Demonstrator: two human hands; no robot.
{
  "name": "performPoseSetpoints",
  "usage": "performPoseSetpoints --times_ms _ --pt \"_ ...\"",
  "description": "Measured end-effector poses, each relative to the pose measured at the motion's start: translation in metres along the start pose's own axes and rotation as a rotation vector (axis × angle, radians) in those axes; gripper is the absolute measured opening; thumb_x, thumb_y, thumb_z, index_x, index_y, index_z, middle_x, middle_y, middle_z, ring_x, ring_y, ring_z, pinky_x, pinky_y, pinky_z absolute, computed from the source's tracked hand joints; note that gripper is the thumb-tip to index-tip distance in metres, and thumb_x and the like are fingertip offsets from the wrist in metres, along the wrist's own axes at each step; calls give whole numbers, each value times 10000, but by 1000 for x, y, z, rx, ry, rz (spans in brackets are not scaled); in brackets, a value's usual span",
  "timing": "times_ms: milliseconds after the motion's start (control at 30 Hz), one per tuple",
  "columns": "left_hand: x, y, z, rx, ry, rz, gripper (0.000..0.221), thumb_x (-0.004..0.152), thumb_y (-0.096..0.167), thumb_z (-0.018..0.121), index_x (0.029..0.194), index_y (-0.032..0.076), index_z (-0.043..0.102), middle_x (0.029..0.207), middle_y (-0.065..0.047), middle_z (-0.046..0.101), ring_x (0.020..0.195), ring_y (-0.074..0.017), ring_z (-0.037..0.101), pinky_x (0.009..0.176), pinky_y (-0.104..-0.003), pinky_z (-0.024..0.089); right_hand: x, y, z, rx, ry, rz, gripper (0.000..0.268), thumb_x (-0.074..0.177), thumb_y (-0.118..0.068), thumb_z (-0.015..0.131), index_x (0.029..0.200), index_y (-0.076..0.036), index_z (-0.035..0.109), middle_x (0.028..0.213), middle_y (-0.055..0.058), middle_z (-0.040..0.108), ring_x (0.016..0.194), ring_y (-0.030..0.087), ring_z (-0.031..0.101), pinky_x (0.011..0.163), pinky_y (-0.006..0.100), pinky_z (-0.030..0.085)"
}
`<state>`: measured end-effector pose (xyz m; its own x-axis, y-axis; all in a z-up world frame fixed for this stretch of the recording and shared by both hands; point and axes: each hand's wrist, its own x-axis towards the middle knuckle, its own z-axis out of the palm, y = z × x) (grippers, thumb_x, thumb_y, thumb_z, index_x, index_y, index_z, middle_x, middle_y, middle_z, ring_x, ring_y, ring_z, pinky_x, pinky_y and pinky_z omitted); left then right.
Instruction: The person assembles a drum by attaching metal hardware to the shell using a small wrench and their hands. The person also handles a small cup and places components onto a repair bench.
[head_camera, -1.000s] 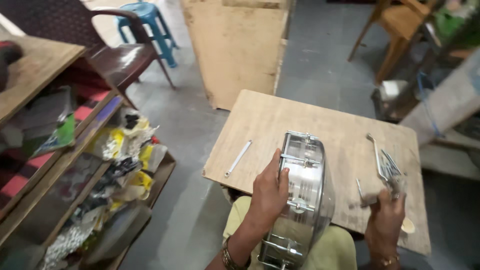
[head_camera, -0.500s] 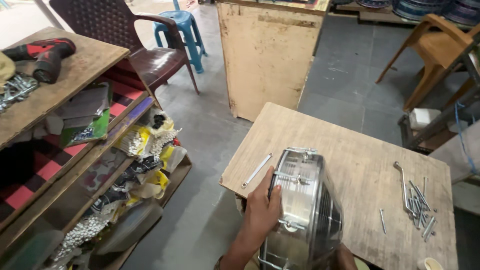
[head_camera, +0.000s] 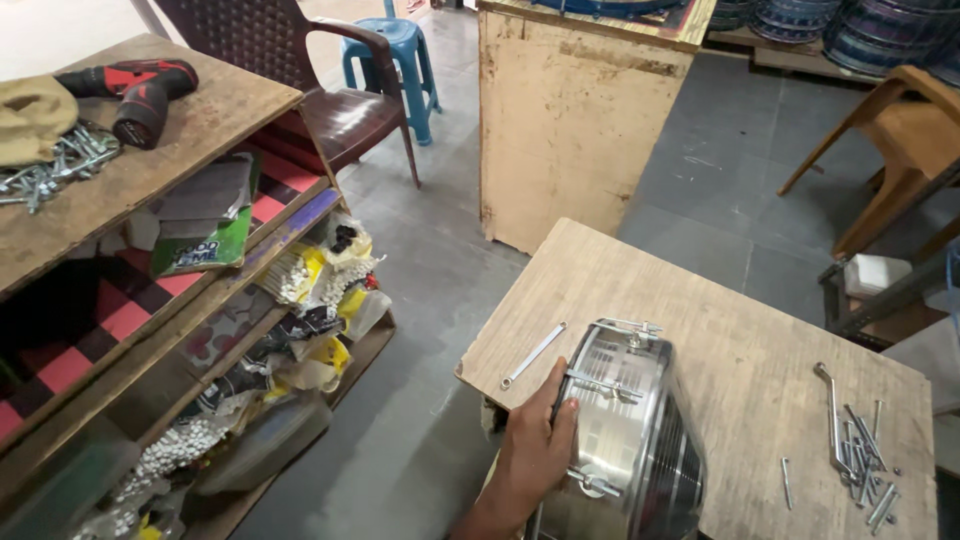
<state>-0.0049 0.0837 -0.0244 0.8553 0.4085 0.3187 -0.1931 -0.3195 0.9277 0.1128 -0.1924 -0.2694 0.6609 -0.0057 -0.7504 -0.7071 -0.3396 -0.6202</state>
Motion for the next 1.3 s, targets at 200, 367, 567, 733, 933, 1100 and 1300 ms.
performPoseSetpoints --times_ms 200,367,567,733,933,1100,1300 --pt "1 14 -5 3 -9 9 490 963 105 601 1420 -63 556 1137 -331 702 1094 -409 715 919 -400 539 3 -6 7 -100 11 -38 407 1095 -355 511 1232 25 564 910 188 628 802 369 580 688 498 468" --pt "4 30 -7 -60 -110 -263 522 953 128 596 1456 4 535 907 -258 718 765 -303 680 744 -353 544 9 -12 8 -208 22 -72 384 1090 -346 521 1193 19 584 913 193 637 814 374 589 702 498 474" --pt "-3 19 13 -103 -67 15 524 985 37 593 1492 -46 494 1149 -302 704 1048 -370 709 900 -382 552 6 -7 4 -356 38 -101 359 1084 -335 533 1146 11 608 917 199 648 829 380 601 718 497 481" --pt "-13 -10 35 -69 -56 119 526 994 18 581 1499 -65 463 1307 -312 671 1245 -389 694 998 -389 541 11 -21 0 -475 61 -164 342 1079 -326 543 1106 5 628 920 204 658 841 386 610 733 497 487" --pt "-20 -15 47 -69 -44 158 506 1010 -3 572 1496 -88 463 1374 -317 652 1305 -410 661 1039 -406 519 5 3 -12 -628 107 -228 327 1073 -315 555 1059 -3 653 924 210 669 856 392 621 749 496 494" --pt "-15 6 49 -117 -134 60 523 1014 22 560 1511 -73 428 1368 -289 650 1252 -361 696 979 -366 552 7 15 -27 -725 175 -311 319 1068 -306 565 1020 -9 673 928 215 678 868 397 631 763 496 500" --pt "-17 16 56 -12 -118 191 518 1019 19 562 1508 -87 431 1418 -312 609 1302 -413 641 1045 -412 530 12 6 -46 -808 384 -529 315 1062 -295 577 973 -17 697 932 221 690 883 403 642 780 496 507"
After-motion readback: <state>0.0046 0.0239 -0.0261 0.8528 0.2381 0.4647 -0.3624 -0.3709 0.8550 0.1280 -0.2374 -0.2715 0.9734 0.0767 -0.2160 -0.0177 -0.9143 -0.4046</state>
